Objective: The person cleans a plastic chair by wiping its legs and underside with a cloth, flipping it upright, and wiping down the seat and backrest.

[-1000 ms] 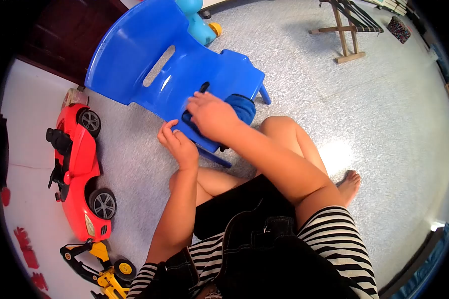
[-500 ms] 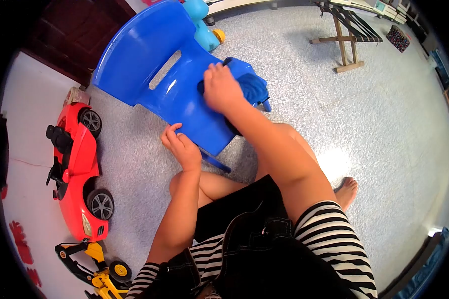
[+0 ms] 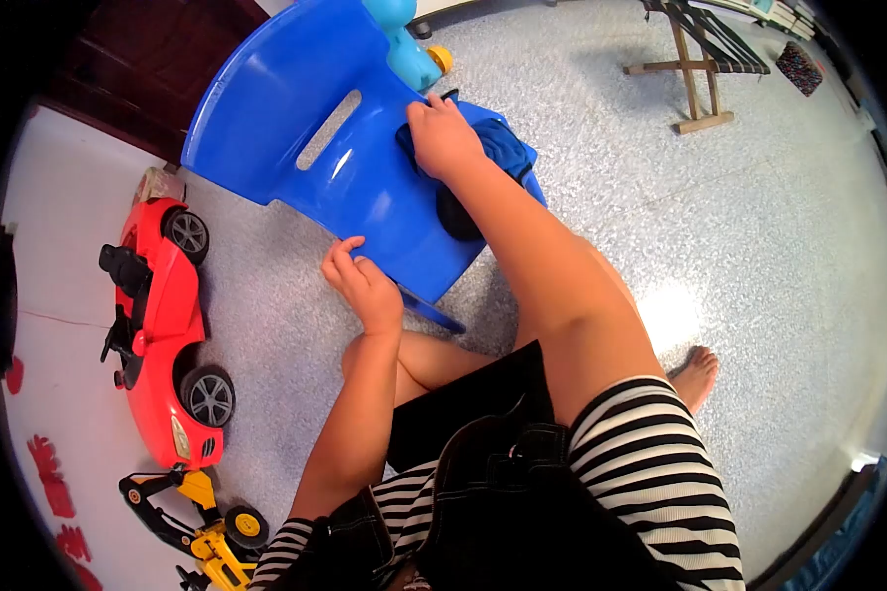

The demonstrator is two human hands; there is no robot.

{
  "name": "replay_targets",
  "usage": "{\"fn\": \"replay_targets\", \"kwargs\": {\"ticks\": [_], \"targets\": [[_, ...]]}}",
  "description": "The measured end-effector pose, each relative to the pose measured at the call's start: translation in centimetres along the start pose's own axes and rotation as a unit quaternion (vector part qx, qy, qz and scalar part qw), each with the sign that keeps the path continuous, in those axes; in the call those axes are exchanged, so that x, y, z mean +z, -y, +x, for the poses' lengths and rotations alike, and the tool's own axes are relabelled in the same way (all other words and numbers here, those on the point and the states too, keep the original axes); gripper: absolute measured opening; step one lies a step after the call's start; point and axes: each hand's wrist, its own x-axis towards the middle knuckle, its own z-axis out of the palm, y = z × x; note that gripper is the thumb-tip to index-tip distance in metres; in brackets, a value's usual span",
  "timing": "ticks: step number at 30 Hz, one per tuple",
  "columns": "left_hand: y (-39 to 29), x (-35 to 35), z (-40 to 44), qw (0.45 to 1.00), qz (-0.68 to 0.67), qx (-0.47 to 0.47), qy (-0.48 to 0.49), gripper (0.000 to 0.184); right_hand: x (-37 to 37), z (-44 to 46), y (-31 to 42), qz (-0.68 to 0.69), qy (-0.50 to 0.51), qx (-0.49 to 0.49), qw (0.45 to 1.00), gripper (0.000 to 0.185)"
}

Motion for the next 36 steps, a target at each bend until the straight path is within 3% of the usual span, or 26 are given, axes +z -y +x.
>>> {"fn": "replay_targets", "kwargs": {"ticks": [3, 4, 8, 13, 17, 21, 27, 29, 30, 32, 34, 36], "targets": [[-0.2, 0.2, 0.0, 1.000, -0.015, -0.011, -0.012, 0.029, 0.9, 0.5, 0.0, -0.060, -0.046, -0.004, 0.997, 0.024], [-0.2, 0.2, 0.1, 1.000, -0.016, -0.014, -0.010, 0.029, 1.7, 0.3, 0.0, -0.053, -0.145, -0.026, 0.988, 0.032], [0.1, 0.0, 0.0, 1.000, 0.002, -0.007, 0.004, 0.029, 1.4, -3.4, 0.9, -0.044, -0.052, -0.056, 0.996, 0.051], [-0.3, 0.4, -0.2, 0.999, -0.027, -0.033, -0.008, 0.029, -0.9, -10.2, 5.1, 0.117, -0.003, -0.155, 0.981, 0.038], [0.4, 0.6, -0.2, 0.999, -0.021, -0.020, -0.014, 0.028, -0.7, -9.8, 5.4, 0.170, 0.015, -0.126, 0.977, 0.031], [0.0, 0.1, 0.0, 1.000, -0.016, -0.025, 0.003, 0.029, 1.2, -4.9, 3.0, 0.093, -0.080, -0.079, 0.989, 0.015], [0.0, 0.3, 0.1, 1.000, -0.006, -0.019, -0.006, 0.029, 2.5, -0.1, 1.7, -0.005, -0.167, -0.022, 0.986, 0.013], [0.0, 0.2, -0.1, 1.000, -0.016, -0.017, -0.006, 0.029, 3.1, -0.8, 1.9, 0.020, -0.158, -0.032, 0.987, 0.012], [0.1, 0.3, -0.1, 1.000, -0.018, -0.017, -0.007, 0.029, 2.4, -1.5, 2.6, 0.051, -0.061, 0.001, 0.997, 0.023], [0.3, 0.3, -0.1, 0.999, -0.017, -0.027, -0.002, 0.029, 2.7, -4.2, 3.4, 0.069, -0.053, -0.107, 0.990, 0.031], [0.4, 0.5, -0.2, 0.999, -0.026, -0.027, -0.006, 0.029, 1.3, -7.3, 5.7, 0.106, 0.014, -0.132, 0.985, 0.037], [0.3, 0.5, 0.0, 0.999, -0.030, -0.026, -0.009, 0.029, -0.1, -9.7, 6.9, 0.142, 0.019, -0.155, 0.977, 0.039]]}}
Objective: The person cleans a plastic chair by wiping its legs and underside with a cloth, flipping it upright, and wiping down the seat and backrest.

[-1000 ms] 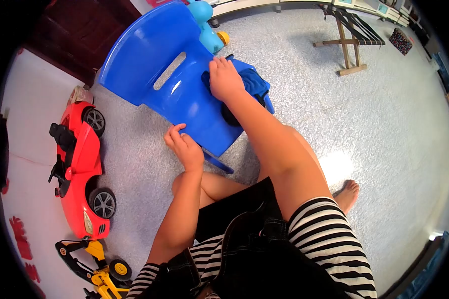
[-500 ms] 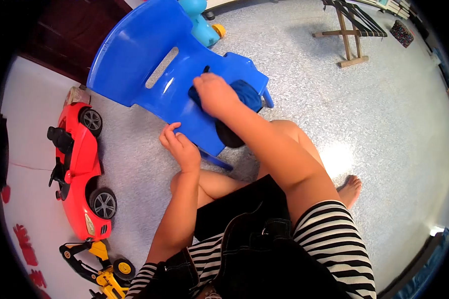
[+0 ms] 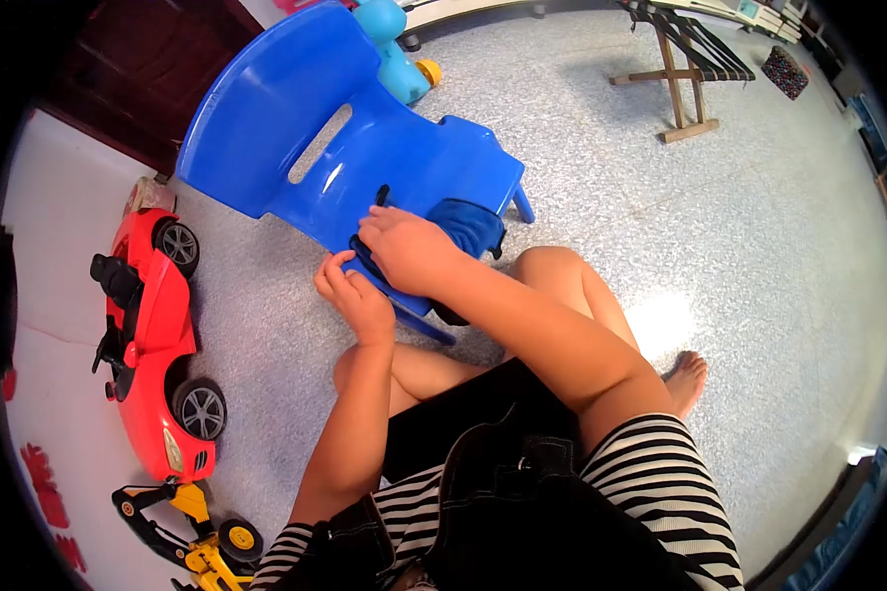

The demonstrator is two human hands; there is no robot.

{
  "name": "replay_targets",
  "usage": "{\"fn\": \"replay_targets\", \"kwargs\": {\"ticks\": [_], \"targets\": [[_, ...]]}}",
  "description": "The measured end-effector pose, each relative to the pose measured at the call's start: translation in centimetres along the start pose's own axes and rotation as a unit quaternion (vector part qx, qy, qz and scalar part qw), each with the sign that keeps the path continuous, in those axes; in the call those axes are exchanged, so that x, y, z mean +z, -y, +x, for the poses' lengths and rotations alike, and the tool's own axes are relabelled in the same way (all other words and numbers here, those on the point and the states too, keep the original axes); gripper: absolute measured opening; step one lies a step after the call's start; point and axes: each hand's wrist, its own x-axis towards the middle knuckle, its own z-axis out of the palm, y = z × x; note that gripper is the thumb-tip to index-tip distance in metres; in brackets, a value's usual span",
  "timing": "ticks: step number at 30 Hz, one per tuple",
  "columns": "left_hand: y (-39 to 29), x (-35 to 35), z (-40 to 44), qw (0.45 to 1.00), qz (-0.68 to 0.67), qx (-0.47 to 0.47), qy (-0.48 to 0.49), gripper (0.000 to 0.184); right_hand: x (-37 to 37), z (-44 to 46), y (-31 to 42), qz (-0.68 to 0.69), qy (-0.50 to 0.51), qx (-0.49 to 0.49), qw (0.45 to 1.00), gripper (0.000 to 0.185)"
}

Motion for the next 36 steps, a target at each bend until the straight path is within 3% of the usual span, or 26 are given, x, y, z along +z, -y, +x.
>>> {"fn": "replay_targets", "kwargs": {"ticks": [4, 8, 11, 14, 15, 17, 21, 23, 26, 29, 32, 35, 36], "targets": [[0.1, -0.3, 0.0, 1.000, 0.023, 0.007, 0.010, 0.029, -0.4, -0.1, -1.1, -0.002, 0.000, 0.046, 0.999, 0.040], [0.0, -0.5, 0.0, 0.999, 0.031, 0.020, 0.013, 0.030, -1.9, 3.8, -6.6, -0.128, -0.056, 0.151, 0.979, 0.033], [-0.4, -0.3, 0.0, 1.000, 0.015, 0.007, 0.007, 0.030, -0.3, 5.7, -10.7, -0.231, -0.171, 0.141, 0.947, 0.037], [-0.6, -0.2, -0.2, 1.000, 0.006, -0.008, 0.000, 0.030, 0.0, 5.2, -8.9, -0.246, -0.220, 0.140, 0.933, 0.041], [-0.5, -0.1, -0.1, 1.000, 0.016, -0.006, -0.001, 0.030, -0.4, 4.5, -7.7, -0.250, -0.220, 0.138, 0.933, 0.041], [-0.4, -0.1, -0.1, 1.000, 0.011, -0.004, -0.003, 0.030, -1.4, 2.6, -4.4, -0.145, -0.055, 0.097, 0.983, 0.045], [-0.1, -0.1, 0.0, 1.000, 0.007, 0.002, 0.003, 0.030, -1.3, -1.2, -0.6, -0.008, 0.026, 0.016, 0.999, 0.043], [0.0, -0.1, 0.0, 1.000, 0.015, 0.006, 0.006, 0.029, -1.5, -1.6, -1.1, 0.024, -0.001, 0.050, 0.998, 0.043], [-0.1, -0.4, 0.0, 0.999, 0.027, 0.014, 0.009, 0.029, -1.8, 0.2, -4.3, -0.066, -0.052, 0.081, 0.993, 0.045], [-0.4, -0.3, 0.1, 1.000, 0.025, 0.018, 0.002, 0.029, -2.5, 3.6, -7.9, -0.151, -0.090, 0.160, 0.971, 0.034], [-0.7, -0.2, 0.1, 1.000, 0.017, 0.006, -0.004, 0.029, -0.9, 4.9, -8.3, -0.259, -0.143, 0.130, 0.946, 0.019], [-0.5, 0.0, 0.1, 1.000, 0.013, 0.003, -0.006, 0.028, 1.0, 4.2, -5.6, -0.169, -0.131, 0.116, 0.970, 0.031], [-0.2, 0.1, 0.0, 1.000, 0.020, 0.002, -0.005, 0.028, 0.9, 4.0, -3.6, -0.101, -0.063, 0.116, 0.986, 0.033]]}}
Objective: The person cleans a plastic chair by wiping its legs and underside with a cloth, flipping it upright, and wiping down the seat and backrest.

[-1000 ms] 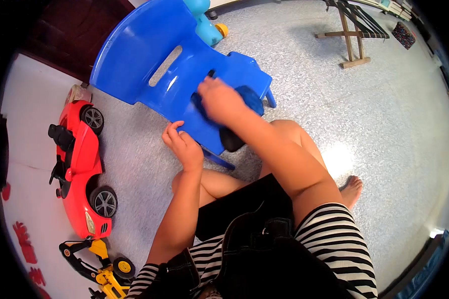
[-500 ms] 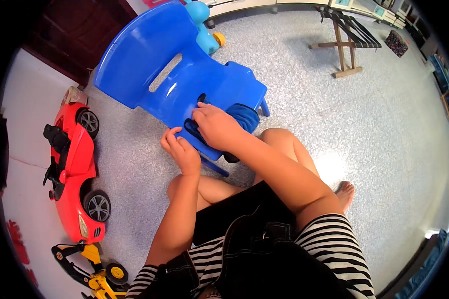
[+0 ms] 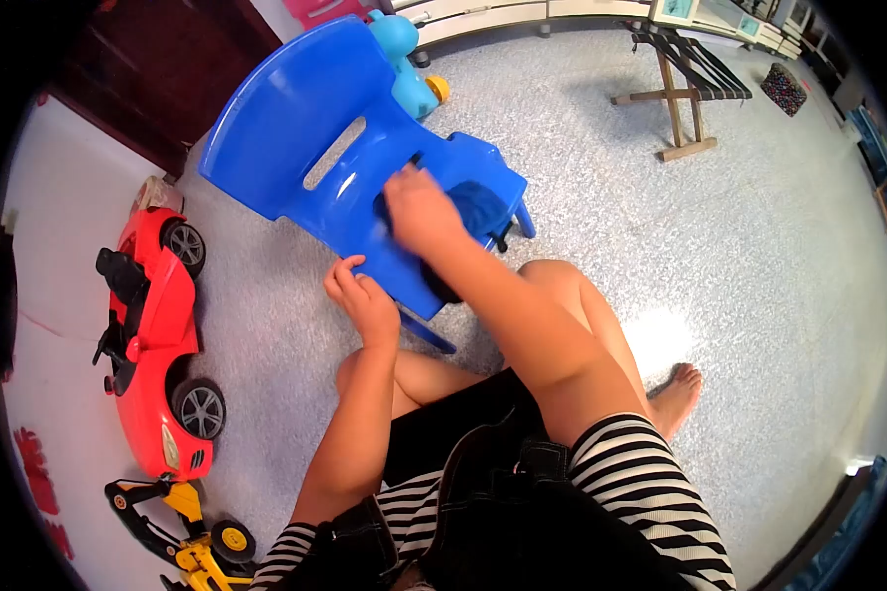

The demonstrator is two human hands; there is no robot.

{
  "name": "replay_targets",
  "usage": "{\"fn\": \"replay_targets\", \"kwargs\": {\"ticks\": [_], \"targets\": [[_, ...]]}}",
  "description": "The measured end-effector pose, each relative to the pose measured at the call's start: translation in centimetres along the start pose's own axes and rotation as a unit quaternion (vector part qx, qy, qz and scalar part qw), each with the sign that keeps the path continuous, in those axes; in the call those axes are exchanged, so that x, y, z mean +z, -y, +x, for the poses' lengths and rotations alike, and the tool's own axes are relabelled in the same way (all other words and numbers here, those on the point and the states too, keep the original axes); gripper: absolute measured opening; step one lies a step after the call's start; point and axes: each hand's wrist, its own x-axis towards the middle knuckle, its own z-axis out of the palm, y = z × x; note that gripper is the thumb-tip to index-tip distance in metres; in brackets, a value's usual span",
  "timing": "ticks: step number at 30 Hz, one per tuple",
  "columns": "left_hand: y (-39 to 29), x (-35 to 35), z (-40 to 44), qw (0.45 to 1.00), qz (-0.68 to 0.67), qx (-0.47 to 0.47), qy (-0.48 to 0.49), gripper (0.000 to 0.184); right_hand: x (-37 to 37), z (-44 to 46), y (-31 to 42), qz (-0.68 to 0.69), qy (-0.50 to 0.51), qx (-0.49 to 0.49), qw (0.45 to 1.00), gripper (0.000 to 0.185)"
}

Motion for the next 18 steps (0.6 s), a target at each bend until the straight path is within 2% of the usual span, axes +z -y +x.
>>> {"fn": "replay_targets", "kwargs": {"ticks": [1, 3, 4, 5, 7, 8, 9, 11, 13, 15, 17, 18], "targets": [[0.1, 0.1, -0.1, 1.000, 0.001, 0.003, 0.000, 0.028, -0.7, -0.6, 1.6, 0.062, 0.076, -0.004, 0.995, 0.035], [0.7, -0.2, 0.1, 1.000, -0.012, -0.015, 0.019, 0.027, 0.7, -1.9, 2.7, 0.201, 0.093, -0.081, 0.972, 0.040], [1.3, -0.4, 0.1, 0.999, 0.008, -0.002, 0.034, 0.028, -0.2, -2.2, 3.4, 0.122, -0.002, -0.088, 0.989, 0.049], [1.9, -0.7, 0.2, 0.999, 0.011, 0.003, 0.032, 0.028, -1.2, -2.7, 3.9, 0.125, -0.007, -0.090, 0.988, 0.049], [2.3, -1.1, 0.3, 0.986, -0.120, -0.099, 0.059, 0.032, -4.7, -3.8, 5.1, -0.046, -0.034, -0.027, 0.998, 0.048], [2.0, -1.8, 0.4, 0.978, -0.111, -0.159, 0.078, 0.040, -5.0, -4.6, 4.9, -0.047, -0.003, -0.029, 0.998, 0.045], [1.8, -1.7, 0.3, 0.977, -0.109, -0.163, 0.078, 0.040, -4.3, -5.2, 4.7, -0.046, 0.001, -0.028, 0.999, 0.045], [1.3, -1.1, 0.4, 0.988, -0.077, -0.122, 0.055, 0.046, -2.7, -6.2, 4.0, 0.019, -0.013, -0.065, 0.998, 0.039], [0.9, -0.4, 0.0, 0.993, -0.049, -0.096, 0.049, 0.050, -2.4, -5.4, 4.0, 0.026, -0.032, -0.069, 0.997, 0.035], [1.3, 0.0, -0.5, 0.998, -0.043, -0.033, 0.008, 0.050, -2.1, -3.8, 3.6, 0.016, 0.004, -0.045, 0.999, 0.036], [1.1, -0.3, -0.3, 0.998, -0.036, -0.037, 0.025, 0.049, -0.4, -1.4, 2.2, -0.006, -0.016, -0.052, 0.998, 0.033], [1.0, -0.7, -0.2, 0.998, -0.029, -0.041, 0.039, 0.049, 0.9, 0.2, 1.2, -0.059, -0.040, -0.038, 0.997, 0.029]]}}
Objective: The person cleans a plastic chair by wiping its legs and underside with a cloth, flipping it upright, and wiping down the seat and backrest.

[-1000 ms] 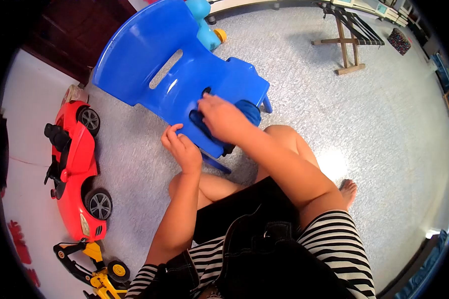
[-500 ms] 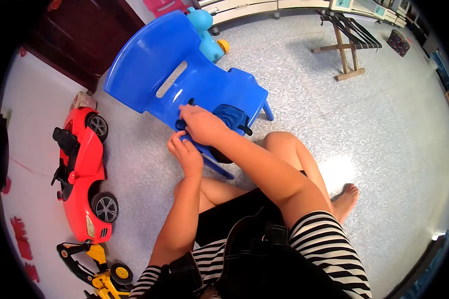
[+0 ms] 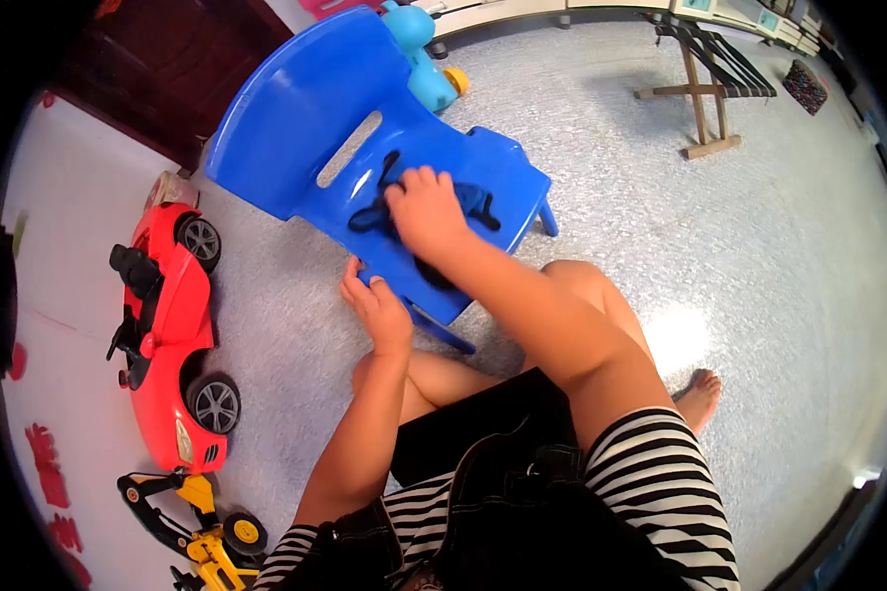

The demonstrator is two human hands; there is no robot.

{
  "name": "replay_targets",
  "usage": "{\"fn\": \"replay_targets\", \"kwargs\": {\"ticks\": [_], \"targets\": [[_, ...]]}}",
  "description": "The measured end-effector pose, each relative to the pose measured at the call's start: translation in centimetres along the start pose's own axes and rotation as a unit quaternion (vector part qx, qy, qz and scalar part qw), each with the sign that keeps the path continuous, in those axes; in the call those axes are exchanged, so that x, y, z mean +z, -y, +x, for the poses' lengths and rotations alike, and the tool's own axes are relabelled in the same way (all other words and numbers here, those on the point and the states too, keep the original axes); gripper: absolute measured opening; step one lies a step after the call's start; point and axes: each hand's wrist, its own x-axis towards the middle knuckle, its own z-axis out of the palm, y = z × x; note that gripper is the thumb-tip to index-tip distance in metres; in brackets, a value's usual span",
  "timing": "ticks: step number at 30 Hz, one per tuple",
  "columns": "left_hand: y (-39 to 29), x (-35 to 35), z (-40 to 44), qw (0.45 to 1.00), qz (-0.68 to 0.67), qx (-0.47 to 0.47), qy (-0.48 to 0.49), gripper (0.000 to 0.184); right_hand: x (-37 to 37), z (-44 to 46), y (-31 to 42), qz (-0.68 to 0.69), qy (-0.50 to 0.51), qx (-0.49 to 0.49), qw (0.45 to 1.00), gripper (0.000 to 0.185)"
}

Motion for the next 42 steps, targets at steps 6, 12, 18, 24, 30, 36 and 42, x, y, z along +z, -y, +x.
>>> {"fn": "replay_targets", "kwargs": {"ticks": [6, 12, 18, 24, 30, 36, 42], "targets": [[0.0, 0.1, 0.1, 1.000, 0.019, 0.004, -0.005, 0.049, 4.1, 7.0, -3.0, -0.137, -0.126, 0.104, 0.977, 0.010], [0.6, 0.5, -0.1, 1.000, 0.010, 0.021, -0.009, 0.049, 2.7, 2.6, 2.1, 0.091, 0.011, -0.063, 0.994, 0.027], [0.0, 0.2, -0.2, 1.000, 0.024, 0.000, -0.004, 0.049, 1.7, 2.7, 0.3, 0.011, 0.009, -0.001, 1.000, 0.030], [-0.8, 0.4, -0.1, 1.000, 0.013, -0.003, -0.016, 0.047, 1.9, 3.4, -0.9, -0.062, -0.035, 0.060, 0.996, 0.030], [0.4, 0.9, -0.3, 0.999, 0.023, 0.005, -0.032, 0.049, -3.8, -2.4, 0.2, 0.094, 0.049, -0.060, 0.993, 0.033], [-0.6, 0.0, -0.1, 1.000, 0.008, -0.009, 0.004, 0.049, -5.2, -1.7, -5.9, -0.069, -0.076, 0.076, 0.992, 0.033], [-2.4, -1.2, -1.4, 0.976, -0.096, -0.194, 0.000, 0.059, -5.4, -2.1, -5.6, -0.085, -0.102, 0.092, 0.987, 0.035]]}}
